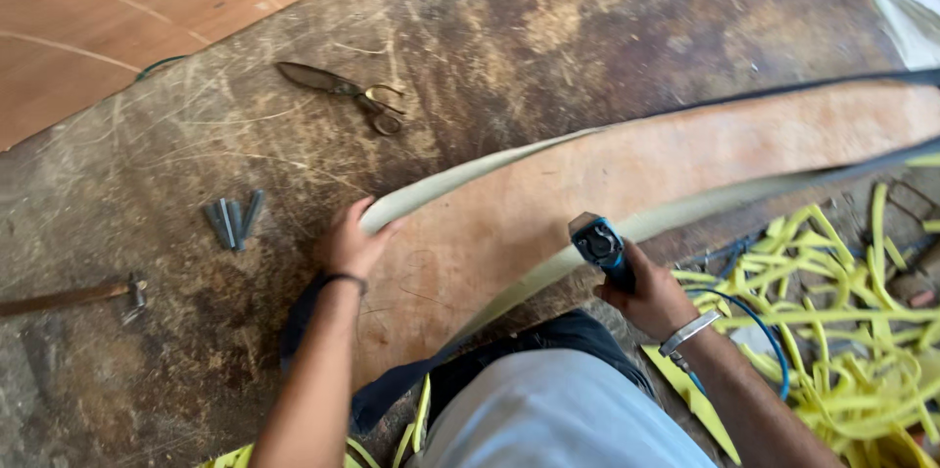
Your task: The person staples dark fabric onto a curved wooden frame using a pneumatic staple gun, then trims excess fabric with scissors. The work proceeds along the edge of the frame, with repeated folding and stapling to secure the material.
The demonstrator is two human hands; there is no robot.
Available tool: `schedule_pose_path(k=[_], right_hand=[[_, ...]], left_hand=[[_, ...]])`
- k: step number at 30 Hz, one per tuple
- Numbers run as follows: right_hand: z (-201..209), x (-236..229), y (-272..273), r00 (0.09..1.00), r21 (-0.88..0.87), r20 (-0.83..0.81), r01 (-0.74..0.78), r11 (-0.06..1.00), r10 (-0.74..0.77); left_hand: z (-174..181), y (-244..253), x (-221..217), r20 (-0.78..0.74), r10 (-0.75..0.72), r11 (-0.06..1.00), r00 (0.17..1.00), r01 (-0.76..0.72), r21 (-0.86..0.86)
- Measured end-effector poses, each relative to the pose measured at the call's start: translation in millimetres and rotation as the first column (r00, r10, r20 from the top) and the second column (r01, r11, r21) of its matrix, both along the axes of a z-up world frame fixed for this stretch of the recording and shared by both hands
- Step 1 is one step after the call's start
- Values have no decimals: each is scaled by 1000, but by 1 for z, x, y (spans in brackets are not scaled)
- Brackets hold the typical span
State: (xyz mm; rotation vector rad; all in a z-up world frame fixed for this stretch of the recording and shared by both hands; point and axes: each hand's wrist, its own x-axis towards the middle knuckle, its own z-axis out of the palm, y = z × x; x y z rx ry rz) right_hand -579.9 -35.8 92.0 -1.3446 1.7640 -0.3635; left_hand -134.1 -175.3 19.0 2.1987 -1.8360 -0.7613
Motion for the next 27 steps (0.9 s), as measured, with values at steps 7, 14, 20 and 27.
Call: schedule_pose_path(k=[7,14,20,27], right_hand=[[13,87,-71,945,227,-175,-234,945,276],[-5,103,-70,886,272,-375,-177,946,274],[11,127,-104,865,356,-338,-247,901,370],[14,186,-152,824,375,-357,-305,876,440]], left_hand=[[-50,-49,-58,-144,-88,995,986,80,-56],[-51,6,-62,-195,-266,864,944,144,-483],[-26,50,-52,-15,-428,823,904,383,-420],[-37,64,-48,-132,-428,835,894,336,-435]])
